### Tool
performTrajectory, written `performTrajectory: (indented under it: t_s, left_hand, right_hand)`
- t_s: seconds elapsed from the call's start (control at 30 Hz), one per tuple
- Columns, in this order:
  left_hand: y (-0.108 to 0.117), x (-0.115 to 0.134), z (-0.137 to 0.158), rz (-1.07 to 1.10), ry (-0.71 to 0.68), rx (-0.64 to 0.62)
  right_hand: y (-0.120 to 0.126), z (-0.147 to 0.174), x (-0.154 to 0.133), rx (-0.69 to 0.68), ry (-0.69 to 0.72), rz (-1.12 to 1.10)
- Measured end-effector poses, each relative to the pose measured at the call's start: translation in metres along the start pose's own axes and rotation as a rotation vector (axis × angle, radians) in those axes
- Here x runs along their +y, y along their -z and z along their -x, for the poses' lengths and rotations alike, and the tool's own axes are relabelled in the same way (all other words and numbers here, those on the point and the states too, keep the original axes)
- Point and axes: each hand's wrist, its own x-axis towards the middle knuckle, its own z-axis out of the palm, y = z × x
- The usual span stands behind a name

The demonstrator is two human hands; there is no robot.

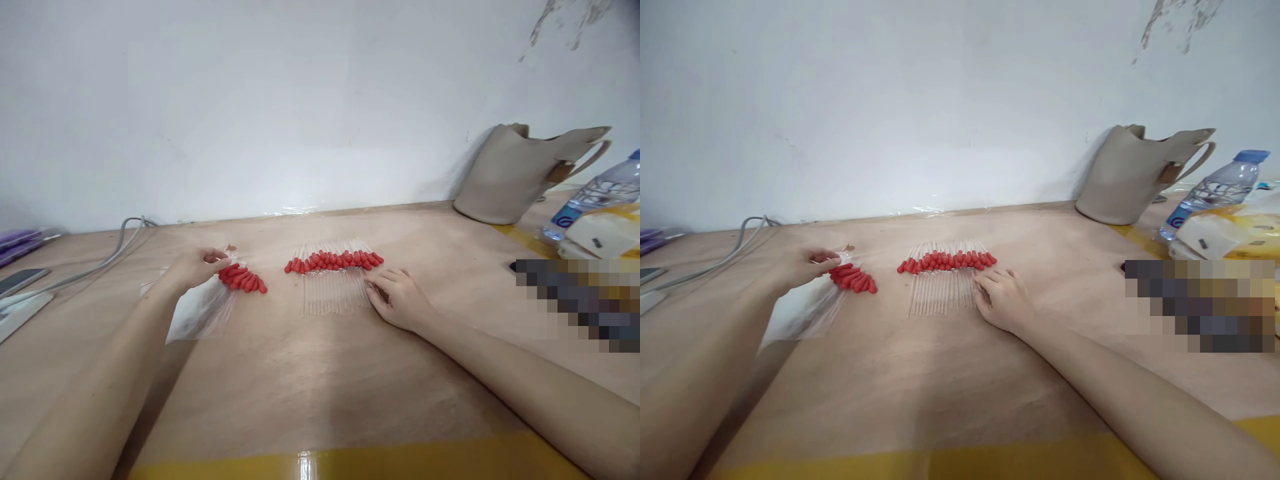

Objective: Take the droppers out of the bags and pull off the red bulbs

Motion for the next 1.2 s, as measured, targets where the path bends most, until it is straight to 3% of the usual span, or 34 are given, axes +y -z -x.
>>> performTrajectory:
  t_s: [0.17,0.27,0.37,0.43,0.57,0.73,0.87,1.0,1.1,1.2]
  left_hand:
    - [0.000,0.018,0.009,-0.090,-0.085,0.204]
    - [-0.017,0.041,0.022,-0.149,-0.308,0.295]
    - [-0.043,0.062,0.035,-0.290,-0.578,0.278]
    - [-0.060,0.071,0.041,-0.374,-0.672,0.274]
    - [-0.082,0.081,0.045,-0.470,-0.725,0.291]
    - [-0.093,0.086,0.041,-0.530,-0.663,0.287]
    - [-0.094,0.085,0.039,-0.516,-0.641,0.335]
    - [-0.083,0.083,0.042,-0.455,-0.699,0.498]
    - [-0.076,0.080,0.054,-0.321,-0.886,0.663]
    - [-0.080,0.074,0.076,-0.106,-1.111,0.642]
  right_hand:
    - [0.001,0.000,-0.001,-0.023,-0.006,0.001]
    - [0.001,0.001,-0.001,-0.036,-0.004,0.001]
    - [0.002,0.001,-0.001,-0.052,0.002,-0.003]
    - [0.003,0.001,-0.002,-0.067,0.001,0.000]
    - [0.006,0.000,-0.003,-0.102,-0.014,0.007]
    - [0.005,0.000,-0.003,-0.118,-0.029,-0.007]
    - [0.004,0.000,-0.002,-0.084,-0.069,-0.032]
    - [0.001,0.000,0.002,0.014,-0.111,-0.049]
    - [0.000,-0.001,0.005,0.128,-0.083,-0.070]
    - [0.002,-0.002,0.004,0.213,0.012,-0.113]
